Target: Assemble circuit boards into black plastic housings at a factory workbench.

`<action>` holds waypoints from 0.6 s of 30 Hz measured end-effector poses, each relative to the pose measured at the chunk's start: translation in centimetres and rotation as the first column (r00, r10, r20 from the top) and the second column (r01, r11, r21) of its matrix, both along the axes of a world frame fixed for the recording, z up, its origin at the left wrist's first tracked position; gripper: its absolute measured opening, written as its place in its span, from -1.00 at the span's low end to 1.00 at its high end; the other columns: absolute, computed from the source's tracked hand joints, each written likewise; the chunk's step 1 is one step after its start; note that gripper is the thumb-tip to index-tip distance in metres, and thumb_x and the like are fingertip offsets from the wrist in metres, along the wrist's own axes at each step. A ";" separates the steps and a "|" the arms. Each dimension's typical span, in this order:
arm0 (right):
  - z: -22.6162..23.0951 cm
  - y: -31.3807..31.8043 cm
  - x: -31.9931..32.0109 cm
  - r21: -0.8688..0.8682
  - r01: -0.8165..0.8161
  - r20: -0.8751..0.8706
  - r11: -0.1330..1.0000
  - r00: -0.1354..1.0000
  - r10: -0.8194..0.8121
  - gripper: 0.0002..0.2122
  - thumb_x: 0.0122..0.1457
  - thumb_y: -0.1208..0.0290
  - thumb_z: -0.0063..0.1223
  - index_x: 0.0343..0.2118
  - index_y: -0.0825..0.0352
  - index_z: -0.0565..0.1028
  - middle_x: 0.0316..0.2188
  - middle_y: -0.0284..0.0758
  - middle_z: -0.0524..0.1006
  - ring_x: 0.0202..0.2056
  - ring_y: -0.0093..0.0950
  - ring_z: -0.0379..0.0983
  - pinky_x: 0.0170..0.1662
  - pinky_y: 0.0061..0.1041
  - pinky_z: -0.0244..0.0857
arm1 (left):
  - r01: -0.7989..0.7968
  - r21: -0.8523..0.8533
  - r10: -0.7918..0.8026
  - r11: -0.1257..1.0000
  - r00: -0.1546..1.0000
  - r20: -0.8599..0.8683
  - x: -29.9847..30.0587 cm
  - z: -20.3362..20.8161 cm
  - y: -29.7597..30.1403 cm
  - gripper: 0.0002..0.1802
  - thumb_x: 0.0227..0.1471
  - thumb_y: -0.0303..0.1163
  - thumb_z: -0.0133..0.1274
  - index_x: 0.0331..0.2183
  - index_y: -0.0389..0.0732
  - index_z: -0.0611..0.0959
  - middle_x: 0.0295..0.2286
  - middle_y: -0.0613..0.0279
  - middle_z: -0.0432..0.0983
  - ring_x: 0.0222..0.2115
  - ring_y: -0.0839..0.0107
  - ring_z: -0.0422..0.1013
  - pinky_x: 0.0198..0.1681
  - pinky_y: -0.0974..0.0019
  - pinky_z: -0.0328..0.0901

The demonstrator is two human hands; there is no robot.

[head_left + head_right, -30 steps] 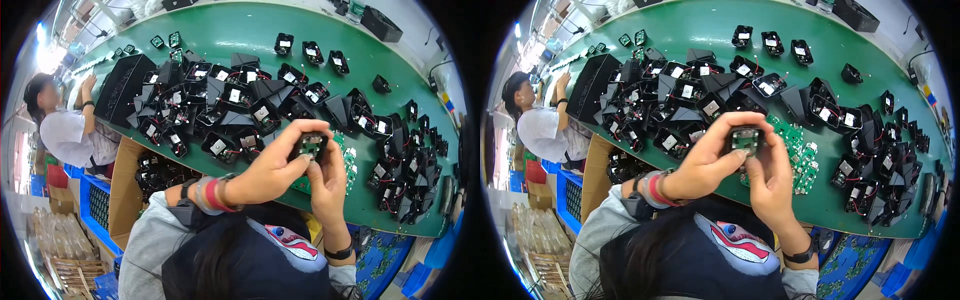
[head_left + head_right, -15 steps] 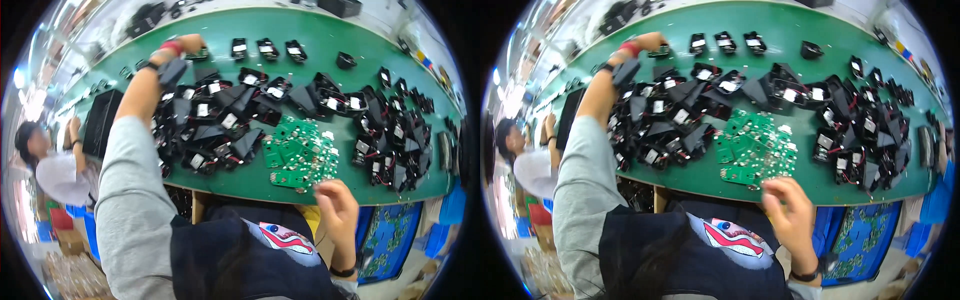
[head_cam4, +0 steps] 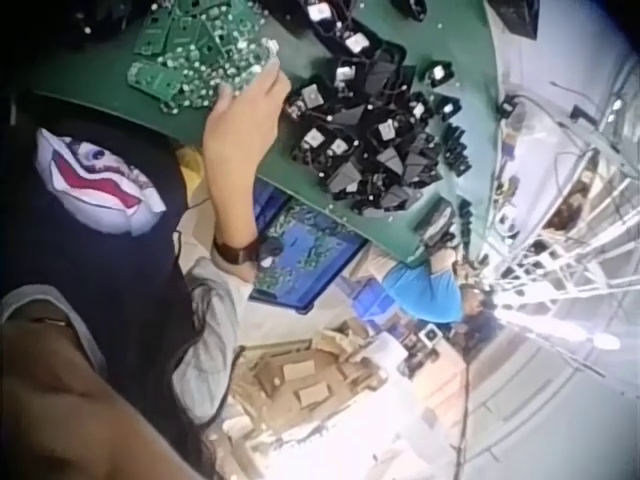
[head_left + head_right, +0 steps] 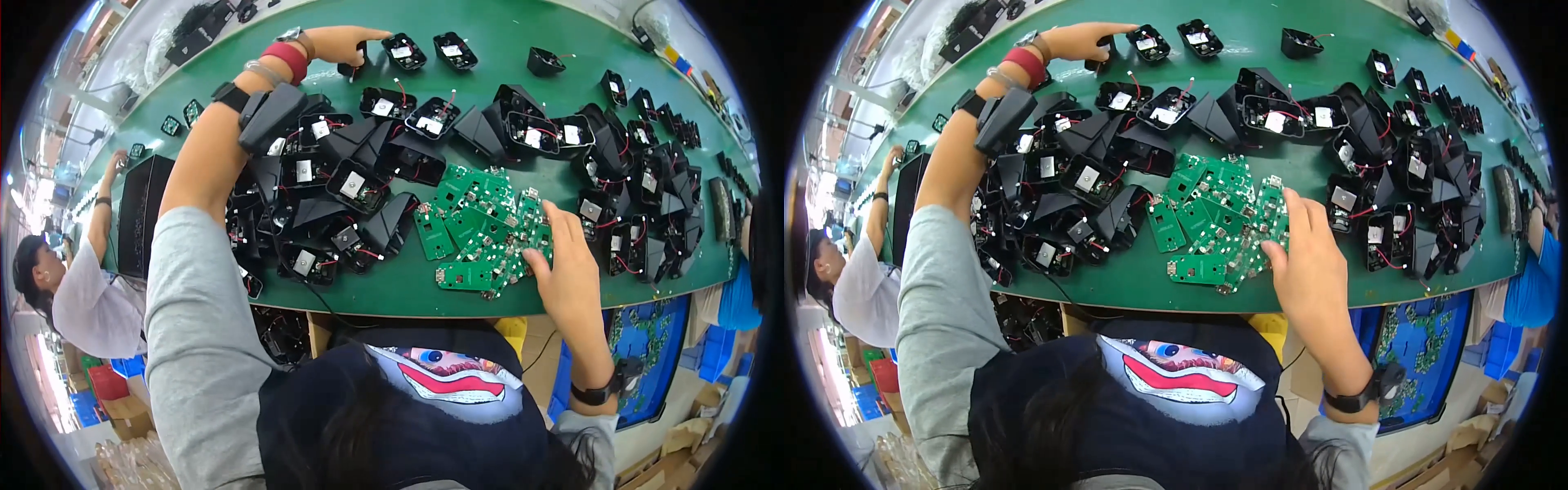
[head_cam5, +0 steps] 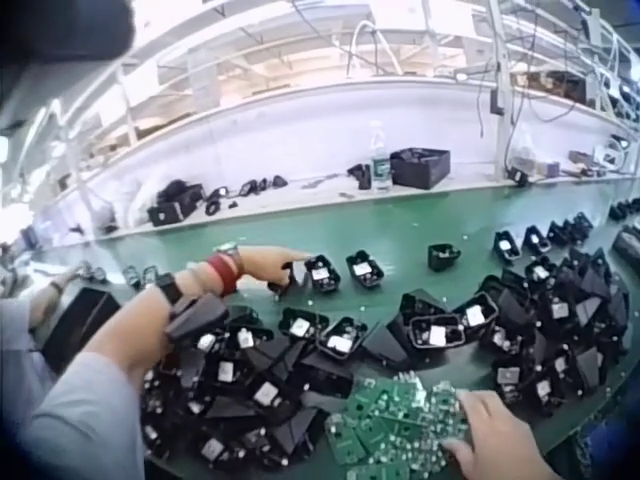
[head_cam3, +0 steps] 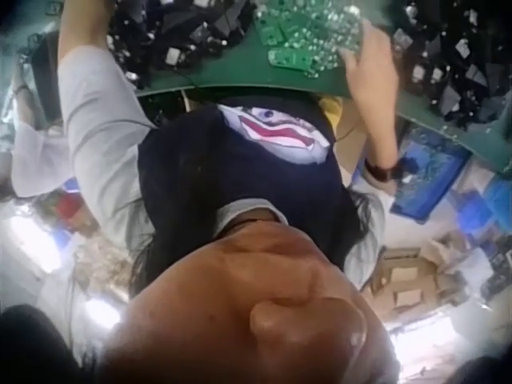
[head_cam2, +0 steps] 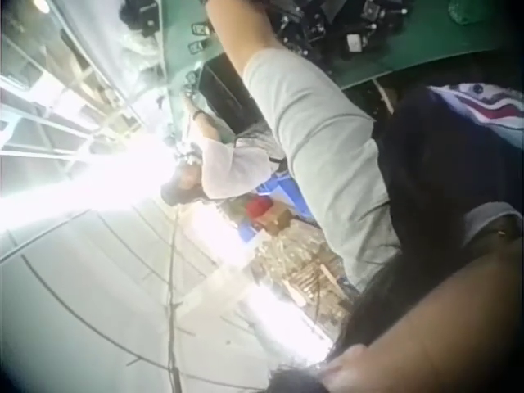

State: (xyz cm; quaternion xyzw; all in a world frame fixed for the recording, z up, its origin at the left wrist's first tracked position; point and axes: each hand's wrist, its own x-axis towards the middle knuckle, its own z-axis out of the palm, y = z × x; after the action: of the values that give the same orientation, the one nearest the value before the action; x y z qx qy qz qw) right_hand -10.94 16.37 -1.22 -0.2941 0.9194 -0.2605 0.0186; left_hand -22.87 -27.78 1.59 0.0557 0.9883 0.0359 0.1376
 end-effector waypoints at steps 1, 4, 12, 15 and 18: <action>0.0 -0.1 0.0 -0.027 0.003 0.019 1.000 1.000 -0.002 -0.44 -0.11 0.62 0.13 0.03 0.33 0.25 -0.15 -0.17 0.37 -0.19 -0.23 0.36 -0.13 -0.46 0.26 | 0.120 0.035 -0.115 0.992 0.986 -0.121 0.2 0.0 -0.5 -0.31 -0.09 -0.39 0.03 0.13 0.05 0.27 -0.15 0.07 0.44 -0.25 0.25 0.43 -0.16 0.27 0.34; 0.2 0.0 -0.6 -0.111 0.006 0.014 0.994 1.000 -0.004 -0.44 -0.11 0.67 0.11 0.04 0.32 0.25 -0.20 -0.20 0.37 -0.29 -0.39 0.37 -0.20 -0.55 0.26 | 0.010 0.126 0.001 0.992 0.996 -0.091 1.1 -0.2 -1.2 -0.42 -0.06 -0.23 0.08 0.05 -0.02 0.40 -0.28 0.09 0.48 -0.50 0.37 0.43 -0.44 0.35 0.39; 1.5 -3.5 0.6 -0.656 0.152 0.258 0.739 0.966 0.031 -0.60 0.02 0.65 0.08 -0.03 0.40 0.33 -0.39 -0.46 0.40 -0.37 -0.73 0.30 -0.32 -0.80 0.19 | -0.257 0.132 0.272 0.957 0.955 -0.116 4.5 -1.8 -3.0 -0.41 -0.02 0.11 -0.03 -0.26 -0.28 0.55 -0.55 0.08 0.50 -0.68 0.34 0.41 -0.59 0.29 0.32; 1.3 -3.3 0.5 -0.704 0.134 0.272 0.697 0.958 0.091 -0.61 0.02 0.65 0.07 -0.03 0.39 0.34 -0.35 -0.43 0.43 -0.35 -0.71 0.34 -0.31 -0.78 0.21 | -0.253 0.295 0.338 0.921 0.896 -0.287 6.0 1.6 -0.9 -0.37 0.05 0.11 -0.15 -0.34 -0.38 0.55 -0.57 0.05 0.50 -0.68 0.36 0.39 -0.57 0.31 0.30; 0.7 -2.0 0.7 -0.742 0.166 0.328 0.649 0.935 0.137 -0.59 0.05 0.65 0.01 0.02 0.43 0.29 -0.22 -0.34 0.49 -0.32 -0.72 0.38 -0.34 -0.80 0.22 | -0.219 0.954 0.660 0.206 0.750 0.029 9.4 4.5 -2.1 -0.52 -0.13 -0.51 0.03 -0.07 -0.28 0.44 -0.26 0.14 0.54 -0.43 0.35 0.44 -0.37 0.33 0.38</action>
State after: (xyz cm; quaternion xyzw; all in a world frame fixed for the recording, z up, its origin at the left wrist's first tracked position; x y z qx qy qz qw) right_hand -10.27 14.36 -0.54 -0.2150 0.7082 -0.6700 0.0573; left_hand -13.50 -29.86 6.06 -0.1635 0.7655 0.6077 -0.1339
